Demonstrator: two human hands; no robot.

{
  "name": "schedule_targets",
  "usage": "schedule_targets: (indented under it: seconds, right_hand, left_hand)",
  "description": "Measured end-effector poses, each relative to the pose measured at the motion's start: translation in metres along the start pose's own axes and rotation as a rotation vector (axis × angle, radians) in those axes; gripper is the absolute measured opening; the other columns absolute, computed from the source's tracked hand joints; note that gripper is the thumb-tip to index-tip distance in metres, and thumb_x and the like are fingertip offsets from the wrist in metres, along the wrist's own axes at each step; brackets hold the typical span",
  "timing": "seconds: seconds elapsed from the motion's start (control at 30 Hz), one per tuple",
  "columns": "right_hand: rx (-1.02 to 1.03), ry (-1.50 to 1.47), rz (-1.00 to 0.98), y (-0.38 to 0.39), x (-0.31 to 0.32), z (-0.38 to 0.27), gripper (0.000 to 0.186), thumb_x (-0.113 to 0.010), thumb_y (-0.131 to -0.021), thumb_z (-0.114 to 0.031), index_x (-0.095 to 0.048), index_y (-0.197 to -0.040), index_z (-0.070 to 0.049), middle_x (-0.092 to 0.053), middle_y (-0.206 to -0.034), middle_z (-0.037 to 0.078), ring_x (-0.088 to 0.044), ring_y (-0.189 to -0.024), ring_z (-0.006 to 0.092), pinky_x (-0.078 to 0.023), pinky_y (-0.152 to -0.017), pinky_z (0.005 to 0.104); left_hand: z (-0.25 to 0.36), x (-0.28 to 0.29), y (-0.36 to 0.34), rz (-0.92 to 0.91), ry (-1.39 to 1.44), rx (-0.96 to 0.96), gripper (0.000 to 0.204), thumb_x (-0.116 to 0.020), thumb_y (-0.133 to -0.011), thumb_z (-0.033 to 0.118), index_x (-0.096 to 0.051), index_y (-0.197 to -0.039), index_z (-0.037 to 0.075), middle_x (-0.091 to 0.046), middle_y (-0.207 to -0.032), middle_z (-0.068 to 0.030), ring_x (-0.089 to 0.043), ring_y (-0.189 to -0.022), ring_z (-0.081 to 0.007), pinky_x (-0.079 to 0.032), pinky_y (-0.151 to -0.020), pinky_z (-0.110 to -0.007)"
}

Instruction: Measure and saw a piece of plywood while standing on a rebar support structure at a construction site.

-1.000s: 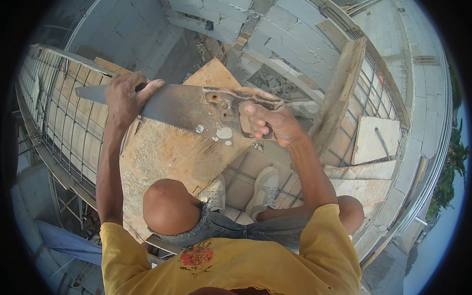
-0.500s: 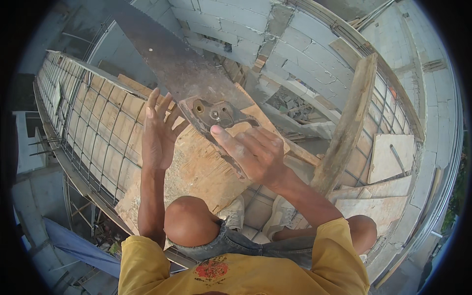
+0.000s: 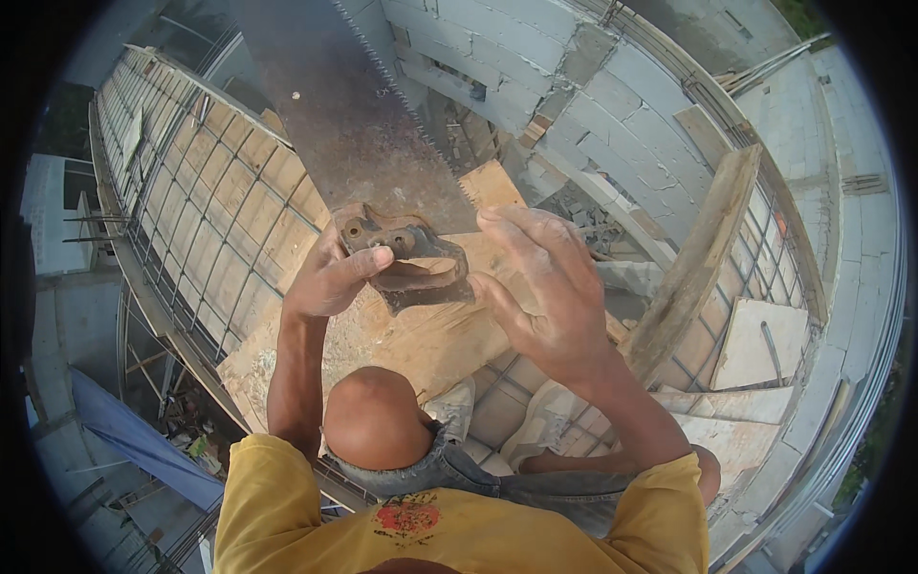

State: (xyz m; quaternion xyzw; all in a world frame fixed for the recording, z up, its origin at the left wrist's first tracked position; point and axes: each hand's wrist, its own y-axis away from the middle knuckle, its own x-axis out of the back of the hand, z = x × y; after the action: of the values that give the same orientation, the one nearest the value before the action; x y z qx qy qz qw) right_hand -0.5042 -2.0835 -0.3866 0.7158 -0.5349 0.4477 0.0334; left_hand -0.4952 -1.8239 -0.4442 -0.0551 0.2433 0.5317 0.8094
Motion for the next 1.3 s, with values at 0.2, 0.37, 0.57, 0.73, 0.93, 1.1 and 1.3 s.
schedule_targets:
  seconds: [0.2,0.37,0.57,0.73,0.93,1.1,1.3]
  right_hand:
    - [-0.569,-0.842,-0.145,-0.033,0.014,0.039,0.058,-0.081,-0.093,-0.021,-0.056,-0.136,0.009,-0.067,-0.127,0.018,-0.065,-0.115,0.0205,-0.056,-0.093,0.0361]
    - [-0.758,-0.944,-0.138,-0.024,-0.006,0.041,0.044,-0.080,-0.094,-0.019,-0.063,-0.126,0.006,-0.073,-0.114,0.013,-0.069,-0.101,0.0150,-0.056,-0.088,0.0308]
    - [-0.792,-1.082,-0.021,-0.012,-0.017,0.030,0.043,-0.080,-0.093,-0.018,-0.063,-0.125,0.005,-0.074,-0.112,0.014,-0.070,-0.101,0.0151,-0.056,-0.089,0.0301]
    - [-0.865,-1.046,-0.043,0.005,-0.015,0.026,0.047,-0.081,-0.092,-0.018,-0.061,-0.127,0.006,-0.074,-0.112,0.015,-0.071,-0.100,0.0171,-0.057,-0.089,0.0317]
    - [-0.863,-1.055,-0.060,0.013,-0.014,0.028,0.045,-0.081,-0.092,-0.017,-0.061,-0.126,0.005,-0.074,-0.111,0.016,-0.072,-0.097,0.0182,-0.059,-0.086,0.0330]
    - [-0.888,-1.066,-0.085,0.015,-0.016,0.029,0.045,-0.081,-0.092,-0.018,-0.061,-0.126,0.005,-0.074,-0.112,0.017,-0.072,-0.098,0.0187,-0.060,-0.084,0.0334]
    - [-0.938,-1.103,-0.033,0.014,-0.018,0.032,0.045,-0.081,-0.092,-0.018,-0.061,-0.126,0.004,-0.074,-0.110,0.017,-0.073,-0.095,0.0194,-0.060,-0.085,0.0336]
  left_hand:
    - [0.007,-0.019,-0.004,-0.148,-0.140,0.102,0.073,-0.074,-0.096,0.030,-0.038,-0.150,-0.003,-0.056,-0.134,-0.0190,-0.063,-0.116,-0.0246,-0.063,-0.080,-0.034]
    - [0.011,-0.031,-0.001,-0.050,-0.189,0.061,0.072,-0.071,-0.098,0.036,-0.040,-0.149,-0.002,-0.058,-0.129,-0.0177,-0.065,-0.109,-0.0222,-0.063,-0.062,-0.028]
    - [0.003,-0.038,0.009,0.087,-0.231,0.057,0.068,-0.072,-0.097,0.036,-0.045,-0.146,-0.001,-0.063,-0.120,-0.0139,-0.067,-0.091,-0.0137,-0.057,-0.054,-0.023]
    - [0.002,-0.045,0.011,0.131,-0.295,0.043,0.063,-0.076,-0.093,0.037,-0.052,-0.134,-0.004,-0.063,-0.104,-0.0113,-0.065,-0.072,-0.0113,-0.054,-0.049,-0.022]
    - [0.013,-0.040,0.013,-0.021,-0.391,0.202,0.068,-0.075,-0.095,0.040,-0.049,-0.141,-0.003,-0.060,-0.105,-0.0098,-0.065,-0.080,-0.0123,-0.055,-0.053,-0.023]
    - [0.011,-0.042,0.012,-0.003,-0.377,0.210,0.071,-0.075,-0.094,0.041,-0.048,-0.143,-0.002,-0.061,-0.106,-0.0102,-0.065,-0.080,-0.0128,-0.055,-0.052,-0.023]
    - [0.013,-0.042,0.008,0.022,-0.306,0.197,0.067,-0.077,-0.093,0.035,-0.049,-0.141,-0.002,-0.067,-0.102,-0.0103,-0.063,-0.062,-0.0090,-0.053,-0.048,-0.021]
